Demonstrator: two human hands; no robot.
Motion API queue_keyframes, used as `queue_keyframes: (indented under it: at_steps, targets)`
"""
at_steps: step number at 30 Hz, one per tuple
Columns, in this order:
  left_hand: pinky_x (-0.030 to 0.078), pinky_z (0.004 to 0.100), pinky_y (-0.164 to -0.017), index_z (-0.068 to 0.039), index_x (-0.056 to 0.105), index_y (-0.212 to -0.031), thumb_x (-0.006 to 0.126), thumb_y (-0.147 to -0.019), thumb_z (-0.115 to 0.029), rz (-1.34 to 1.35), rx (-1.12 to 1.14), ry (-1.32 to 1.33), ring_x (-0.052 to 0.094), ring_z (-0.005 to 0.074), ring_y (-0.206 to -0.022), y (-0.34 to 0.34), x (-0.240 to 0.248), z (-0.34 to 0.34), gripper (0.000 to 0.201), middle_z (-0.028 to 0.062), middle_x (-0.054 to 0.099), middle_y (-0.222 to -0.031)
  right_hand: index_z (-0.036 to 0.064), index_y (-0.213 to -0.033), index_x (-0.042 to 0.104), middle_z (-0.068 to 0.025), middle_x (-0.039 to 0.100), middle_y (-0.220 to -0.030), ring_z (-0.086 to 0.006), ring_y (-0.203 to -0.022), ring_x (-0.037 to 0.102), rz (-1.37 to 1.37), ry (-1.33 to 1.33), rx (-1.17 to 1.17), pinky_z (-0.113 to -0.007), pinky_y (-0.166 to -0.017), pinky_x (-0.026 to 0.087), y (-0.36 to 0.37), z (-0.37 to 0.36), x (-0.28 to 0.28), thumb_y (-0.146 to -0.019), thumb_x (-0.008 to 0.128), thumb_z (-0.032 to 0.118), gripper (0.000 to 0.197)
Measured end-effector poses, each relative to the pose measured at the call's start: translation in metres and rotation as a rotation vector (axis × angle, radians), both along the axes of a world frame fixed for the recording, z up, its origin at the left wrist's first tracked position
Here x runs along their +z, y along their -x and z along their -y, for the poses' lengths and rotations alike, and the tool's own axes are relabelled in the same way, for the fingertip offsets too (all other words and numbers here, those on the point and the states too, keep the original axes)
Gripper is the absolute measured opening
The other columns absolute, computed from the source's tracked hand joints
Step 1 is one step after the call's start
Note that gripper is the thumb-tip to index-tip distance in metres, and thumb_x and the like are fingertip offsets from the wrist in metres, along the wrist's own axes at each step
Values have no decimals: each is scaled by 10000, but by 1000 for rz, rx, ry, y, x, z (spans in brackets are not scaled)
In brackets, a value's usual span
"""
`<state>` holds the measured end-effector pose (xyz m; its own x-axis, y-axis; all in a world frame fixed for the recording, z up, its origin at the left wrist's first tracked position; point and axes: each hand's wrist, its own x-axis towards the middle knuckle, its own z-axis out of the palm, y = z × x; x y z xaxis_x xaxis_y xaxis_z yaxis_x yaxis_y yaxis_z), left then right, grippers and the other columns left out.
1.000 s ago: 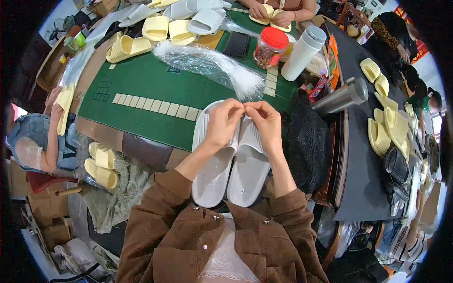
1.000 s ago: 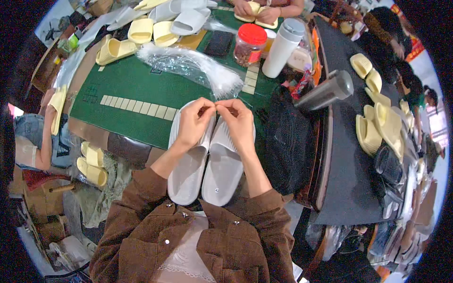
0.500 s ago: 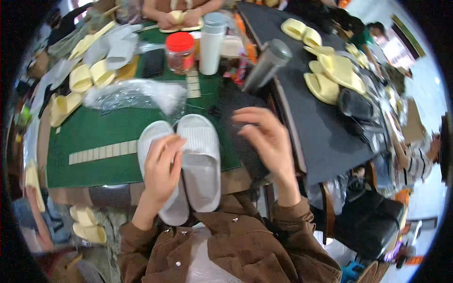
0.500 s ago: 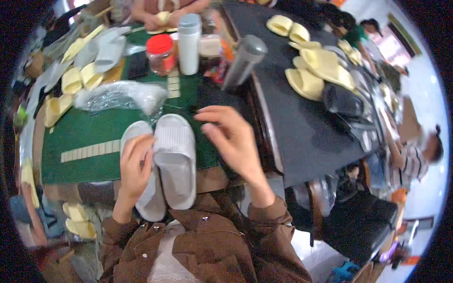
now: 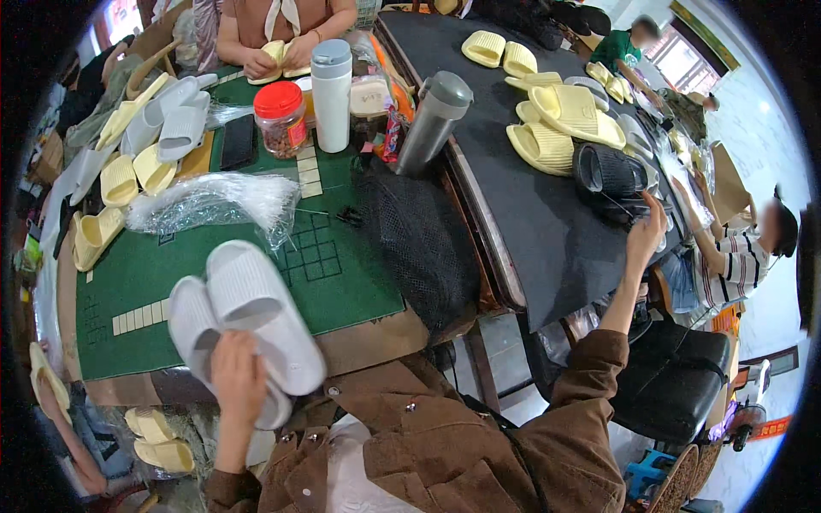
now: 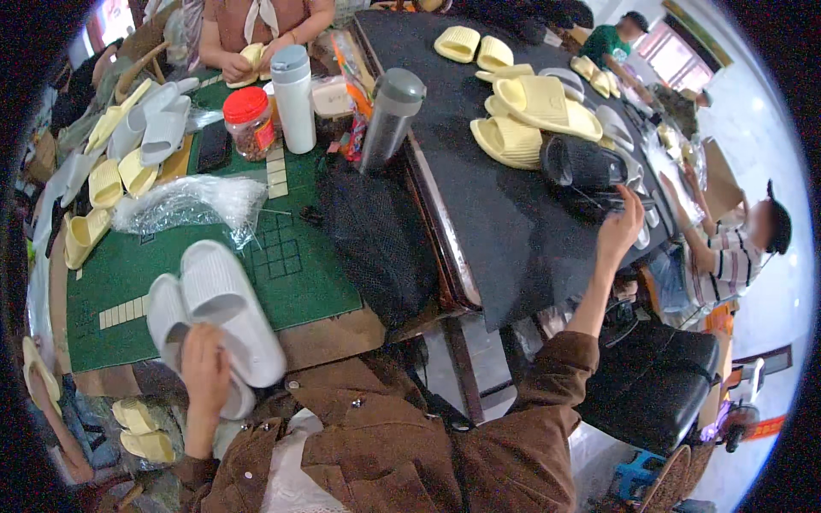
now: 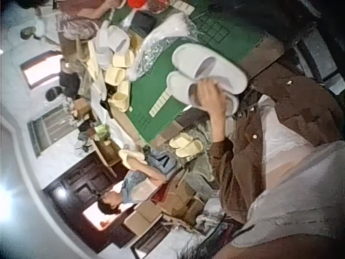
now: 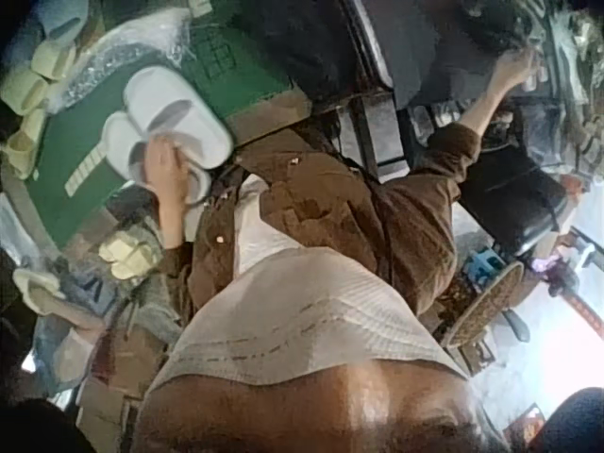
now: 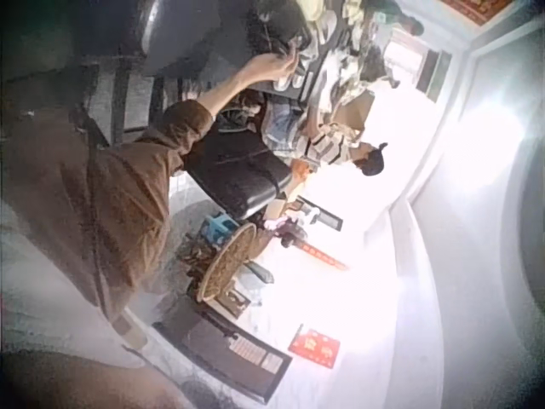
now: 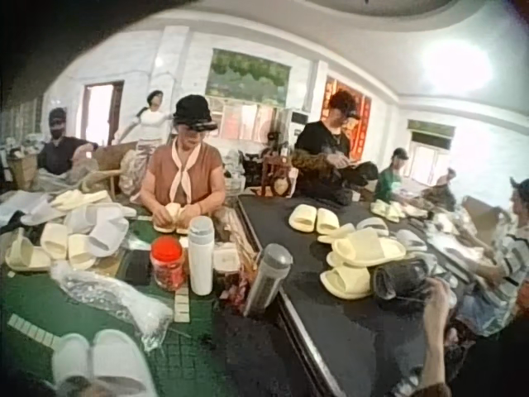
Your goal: The person assembles pairs of plastic slippers by hand at a workbench. They pick up individual slipper halves, align them, and press them together to form complete pairs. The person handles multiple pairs in yellow, black, and white, moving finished pairs aside and retrieving new ones from piles on the table.
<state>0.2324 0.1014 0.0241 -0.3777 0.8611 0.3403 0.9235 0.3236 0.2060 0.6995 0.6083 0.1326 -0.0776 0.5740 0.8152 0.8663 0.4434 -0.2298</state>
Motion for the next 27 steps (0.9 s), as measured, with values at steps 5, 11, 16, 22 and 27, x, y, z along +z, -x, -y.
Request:
queue_keyframes:
  at_steps: [5, 11, 16, 22, 27]
  targets:
    - [360, 452, -1051, 37, 537, -1132, 539, -812, 52, -3, 230, 0, 474, 402, -1216, 81, 13, 58, 320, 209, 548, -1189, 125, -1419, 451, -237, 470, -1375, -359, -1333, 407, -27, 113, -89, -426, -1109, 313, -38, -20, -15, -692, 430, -98, 761]
    - [382, 387, -978, 30, 524, -1058, 504, -831, 88, -11, 344, -147, 507, 355, -1073, 227, -8, 131, 235, 177, 544, -1088, 90, -1460, 411, -111, 524, -1336, -204, -1166, 515, -566, 587, 134, -311, -1019, 371, -54, -28, 2, -892, 510, 139, 579]
    - [403, 419, -873, 30, 518, -1024, 521, -907, -51, -38, 442, -79, 510, 371, -954, 286, -17, 141, 142, 186, 531, -975, 104, -1431, 450, -42, 608, -1174, -108, -1020, 532, -454, 535, 352, -246, -894, 391, -48, -6, 19, -930, 618, 207, 539]
    - [406, 468, -868, 29, 510, -1064, 504, -924, -79, -237, 513, -119, 512, 421, -1006, 285, -40, 140, 177, 227, 542, -1029, 34, -1360, 505, -128, 659, -1133, -227, -969, 628, -133, 884, 236, -338, -889, 464, -30, 6, 53, -878, 674, 279, 566]
    - [391, 486, -934, 21, 518, -1114, 504, -915, -76, -133, 520, -55, 494, 439, -1104, 284, -37, 134, 222, 249, 536, -1147, -30, -1260, 563, -162, 654, -1158, -247, -997, 643, 12, 741, 131, -337, -890, 477, -16, -21, 17, -828, 707, 325, 577]
